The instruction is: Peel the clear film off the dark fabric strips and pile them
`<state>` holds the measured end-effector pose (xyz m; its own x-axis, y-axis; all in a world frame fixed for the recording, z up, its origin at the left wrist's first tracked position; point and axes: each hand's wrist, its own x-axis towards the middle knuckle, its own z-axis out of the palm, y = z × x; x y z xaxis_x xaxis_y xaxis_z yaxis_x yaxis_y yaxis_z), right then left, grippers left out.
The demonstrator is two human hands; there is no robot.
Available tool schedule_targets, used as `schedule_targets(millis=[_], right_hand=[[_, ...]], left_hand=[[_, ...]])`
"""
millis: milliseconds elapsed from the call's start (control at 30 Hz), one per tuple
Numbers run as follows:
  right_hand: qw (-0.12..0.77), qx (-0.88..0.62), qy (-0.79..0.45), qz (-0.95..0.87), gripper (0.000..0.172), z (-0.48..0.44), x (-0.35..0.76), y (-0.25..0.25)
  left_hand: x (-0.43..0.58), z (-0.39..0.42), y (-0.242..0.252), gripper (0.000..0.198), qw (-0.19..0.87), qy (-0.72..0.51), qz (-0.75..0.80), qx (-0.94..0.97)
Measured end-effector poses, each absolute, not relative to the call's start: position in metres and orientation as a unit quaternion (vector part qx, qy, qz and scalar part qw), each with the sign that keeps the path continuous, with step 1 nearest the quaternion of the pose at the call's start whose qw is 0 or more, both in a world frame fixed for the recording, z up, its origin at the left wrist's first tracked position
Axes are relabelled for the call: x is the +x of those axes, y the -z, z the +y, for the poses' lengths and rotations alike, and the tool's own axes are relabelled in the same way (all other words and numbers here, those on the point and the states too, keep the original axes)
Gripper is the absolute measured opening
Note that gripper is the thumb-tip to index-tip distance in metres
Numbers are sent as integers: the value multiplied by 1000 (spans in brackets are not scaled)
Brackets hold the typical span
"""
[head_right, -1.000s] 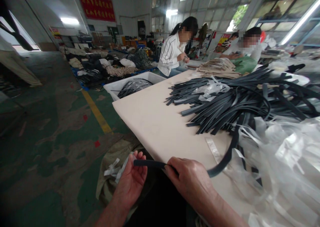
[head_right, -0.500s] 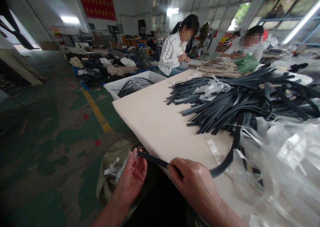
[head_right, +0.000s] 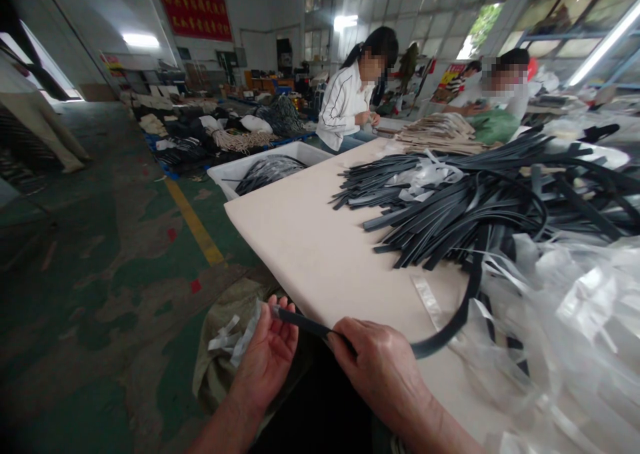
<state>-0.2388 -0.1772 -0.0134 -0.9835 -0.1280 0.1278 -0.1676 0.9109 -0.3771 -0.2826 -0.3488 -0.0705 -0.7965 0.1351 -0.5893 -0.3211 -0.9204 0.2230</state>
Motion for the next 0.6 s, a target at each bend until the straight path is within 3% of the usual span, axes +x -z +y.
schedule_targets(millis=[267, 367, 500, 600], right_hand=[[17, 117, -183, -976, 20, -171, -256, 2], [45, 120, -216, -968, 36, -151, -261, -12], [93, 151, -179, -968, 31, -151, -268, -17], [82, 186, -155, -967, 29, -160, -277, -15]], left_hand=[[-277, -334, 71, 14, 186, -938, 153, -249], [-289, -338, 64, 15, 136, -943, 179, -247], [-286, -319, 56, 17, 170, -952, 157, -201], [-282, -302, 52, 18, 197, -961, 124, -145]])
